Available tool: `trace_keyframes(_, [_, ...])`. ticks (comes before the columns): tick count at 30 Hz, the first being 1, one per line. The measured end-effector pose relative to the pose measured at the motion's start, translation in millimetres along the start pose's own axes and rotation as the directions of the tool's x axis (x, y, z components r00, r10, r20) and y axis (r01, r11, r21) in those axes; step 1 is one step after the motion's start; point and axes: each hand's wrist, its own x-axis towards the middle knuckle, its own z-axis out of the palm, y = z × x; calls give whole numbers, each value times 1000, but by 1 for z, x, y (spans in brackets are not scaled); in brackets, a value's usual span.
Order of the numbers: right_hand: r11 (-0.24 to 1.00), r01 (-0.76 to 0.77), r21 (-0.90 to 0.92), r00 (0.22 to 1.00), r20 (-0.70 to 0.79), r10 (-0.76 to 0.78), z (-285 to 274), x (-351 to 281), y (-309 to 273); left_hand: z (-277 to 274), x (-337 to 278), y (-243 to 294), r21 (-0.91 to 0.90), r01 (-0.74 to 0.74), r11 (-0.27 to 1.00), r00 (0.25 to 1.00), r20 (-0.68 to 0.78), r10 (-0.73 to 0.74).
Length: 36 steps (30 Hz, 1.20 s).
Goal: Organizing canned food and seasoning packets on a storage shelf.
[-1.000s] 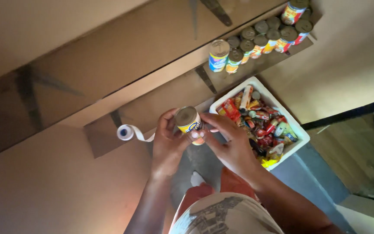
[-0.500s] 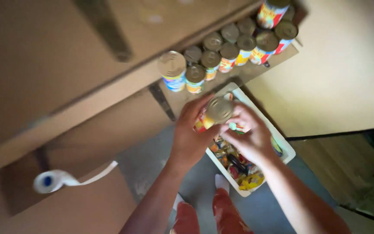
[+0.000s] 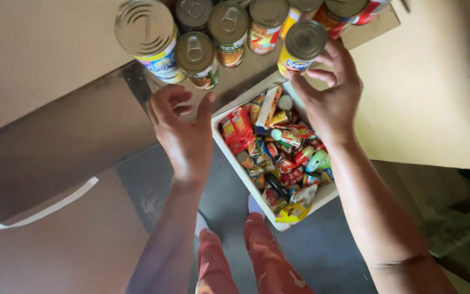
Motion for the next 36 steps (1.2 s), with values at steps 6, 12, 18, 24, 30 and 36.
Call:
trace_keyframes(6, [993, -6, 117, 1000, 15, 5, 1, 9, 1, 14, 12, 1, 69, -10, 998, 1000, 12, 9])
trace_keyframes(12, [989, 45, -138, 998, -38, -51, 6, 11, 10, 25, 14, -1, 50, 40, 998, 999, -10, -39])
trace_keyframes(18, [993, 68, -93, 997, -35, -71, 10, 12, 19, 28, 16, 0, 65, 10, 998, 1000, -20, -9])
trace_keyframes(24, [991, 85, -102, 996, -21, -88, 11, 9, 26, 33, 14, -9, 61, 25, 998, 999, -41, -22])
trace_keyframes(30, [980, 107, -169, 993, -26, -113, 9, 7, 37, 30, 7, -24, 71, -85, 994, 996, -7, 85])
trace_keyframes(36, [979, 197, -59, 979, -37, -199, -3, -9, 4, 10, -15, -1, 166, -56, 984, 998, -15, 59])
